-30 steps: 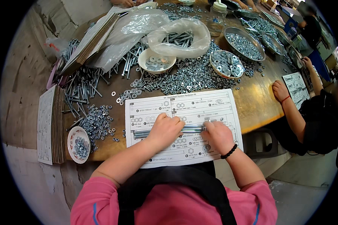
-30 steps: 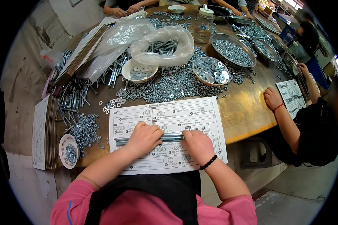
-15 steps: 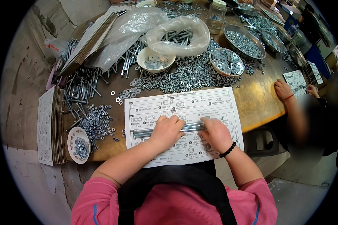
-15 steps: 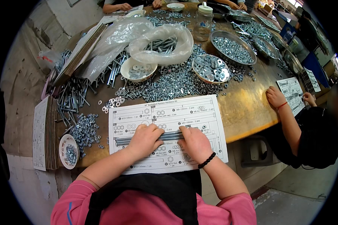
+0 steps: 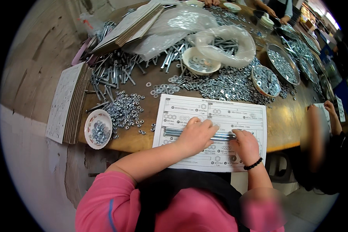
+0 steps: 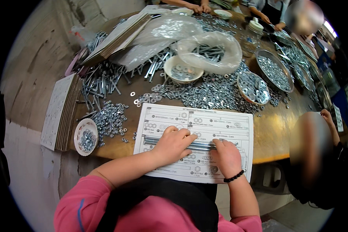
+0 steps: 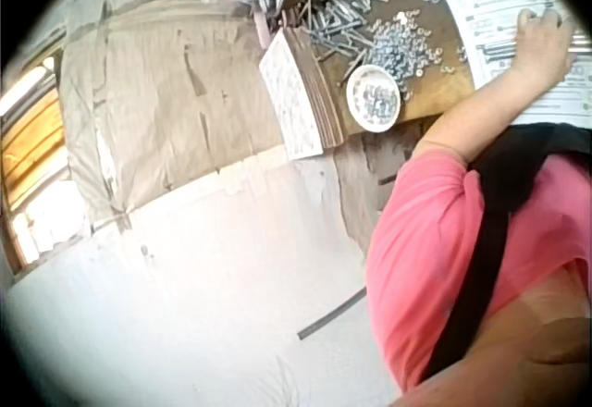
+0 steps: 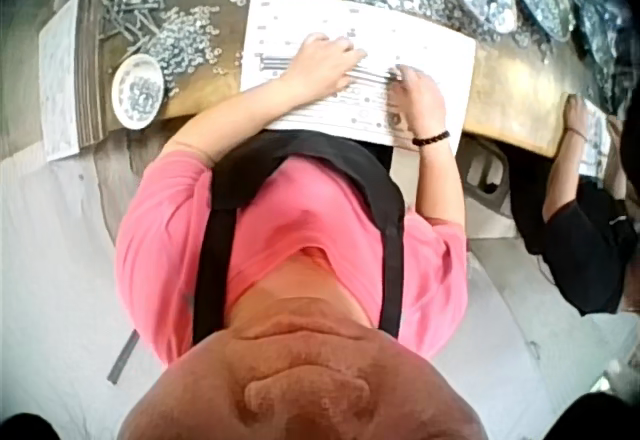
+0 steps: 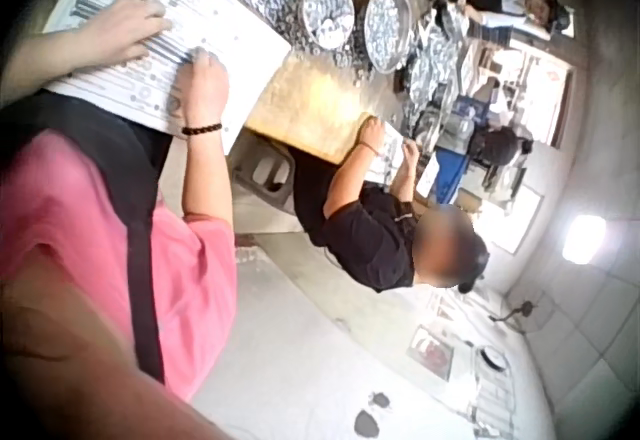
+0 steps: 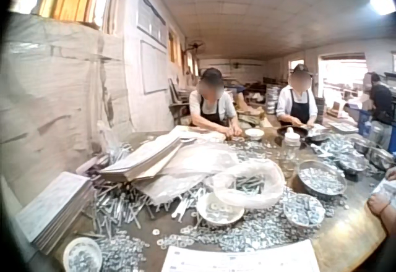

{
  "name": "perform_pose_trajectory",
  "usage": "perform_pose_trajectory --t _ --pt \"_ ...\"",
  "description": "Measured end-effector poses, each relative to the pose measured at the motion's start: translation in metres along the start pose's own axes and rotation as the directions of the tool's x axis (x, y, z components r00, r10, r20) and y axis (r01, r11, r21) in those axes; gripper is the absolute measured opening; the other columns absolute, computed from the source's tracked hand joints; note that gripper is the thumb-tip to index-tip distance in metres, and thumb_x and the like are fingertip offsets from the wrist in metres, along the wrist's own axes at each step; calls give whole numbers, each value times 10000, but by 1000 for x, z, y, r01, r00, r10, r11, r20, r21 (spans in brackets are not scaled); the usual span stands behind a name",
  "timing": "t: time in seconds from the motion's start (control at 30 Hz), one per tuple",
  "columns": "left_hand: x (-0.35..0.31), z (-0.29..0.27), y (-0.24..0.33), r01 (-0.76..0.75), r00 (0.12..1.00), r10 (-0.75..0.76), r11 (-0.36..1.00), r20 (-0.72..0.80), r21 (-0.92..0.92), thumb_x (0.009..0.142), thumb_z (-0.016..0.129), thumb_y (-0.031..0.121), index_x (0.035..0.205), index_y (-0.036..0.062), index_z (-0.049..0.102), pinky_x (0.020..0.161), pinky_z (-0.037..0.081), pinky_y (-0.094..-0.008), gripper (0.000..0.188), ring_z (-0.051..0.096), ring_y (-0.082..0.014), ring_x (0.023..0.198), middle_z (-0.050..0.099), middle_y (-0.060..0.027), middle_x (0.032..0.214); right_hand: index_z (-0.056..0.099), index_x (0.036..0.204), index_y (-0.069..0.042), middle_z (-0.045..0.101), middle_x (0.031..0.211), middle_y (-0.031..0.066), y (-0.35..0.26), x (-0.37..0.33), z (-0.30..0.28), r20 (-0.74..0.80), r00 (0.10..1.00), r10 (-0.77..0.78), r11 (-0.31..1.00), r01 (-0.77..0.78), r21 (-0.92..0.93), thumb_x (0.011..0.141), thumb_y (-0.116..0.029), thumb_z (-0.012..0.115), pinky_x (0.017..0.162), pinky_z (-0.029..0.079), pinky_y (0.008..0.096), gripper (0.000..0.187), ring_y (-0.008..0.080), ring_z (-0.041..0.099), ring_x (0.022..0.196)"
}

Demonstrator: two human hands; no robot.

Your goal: The person sorts metal fasteners, including bolts, nuts, and washers, from a large pile on a table. They place the items onto a printed instruction sheet according to the layout shown, organizing them into specific groups.

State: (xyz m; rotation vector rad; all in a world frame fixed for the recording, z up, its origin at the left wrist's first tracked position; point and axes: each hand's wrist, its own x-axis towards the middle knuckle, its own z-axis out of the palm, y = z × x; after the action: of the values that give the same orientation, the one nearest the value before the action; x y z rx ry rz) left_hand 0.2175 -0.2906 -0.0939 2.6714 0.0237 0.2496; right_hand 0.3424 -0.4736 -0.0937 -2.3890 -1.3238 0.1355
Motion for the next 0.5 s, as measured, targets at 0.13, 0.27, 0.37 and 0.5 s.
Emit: perform_pose_trajectory --t 0.13,0.27,0.37,0.5 --pt "-36 -18 -20 45 976 -72 990 -207 -131 723 685 188 1037 83 587 843 405 -373 345 538 -242 933 564 -75 987 607 968 -78 581 755 84 -16 14 -5 -1 1000 -15 997 15 74 699 -96 680 645 463 373 280 276 563 761" --pt "-96 -27 -65 291 867 -369 920 -336 -261 732 651 95 992 46 588 743 465 -359 272 563 -287 880 569 -109 969 623 906 -79 588 761 78 -46 36 9 -39 977 -208 965 211 154 693 -95 691 655 469 365 225 272 568 773" --pt "-136 -46 -87 490 764 -519 853 -383 -178 726 663 77 1001 54 585 686 482 -326 287 601 -231 733 571 -101 959 616 894 -87 589 794 71 -74 55 36 -71 899 -431 876 436 206 670 -89 696 647 469 365 238 276 569 767" --pt "-158 -55 -105 476 829 -480 875 -288 -87 717 669 95 1011 41 580 747 464 -345 312 572 -251 849 562 -105 979 576 875 -85 555 845 58 -126 83 65 13 802 -597 786 581 212 715 -130 647 691 478 352 181 255 550 819"
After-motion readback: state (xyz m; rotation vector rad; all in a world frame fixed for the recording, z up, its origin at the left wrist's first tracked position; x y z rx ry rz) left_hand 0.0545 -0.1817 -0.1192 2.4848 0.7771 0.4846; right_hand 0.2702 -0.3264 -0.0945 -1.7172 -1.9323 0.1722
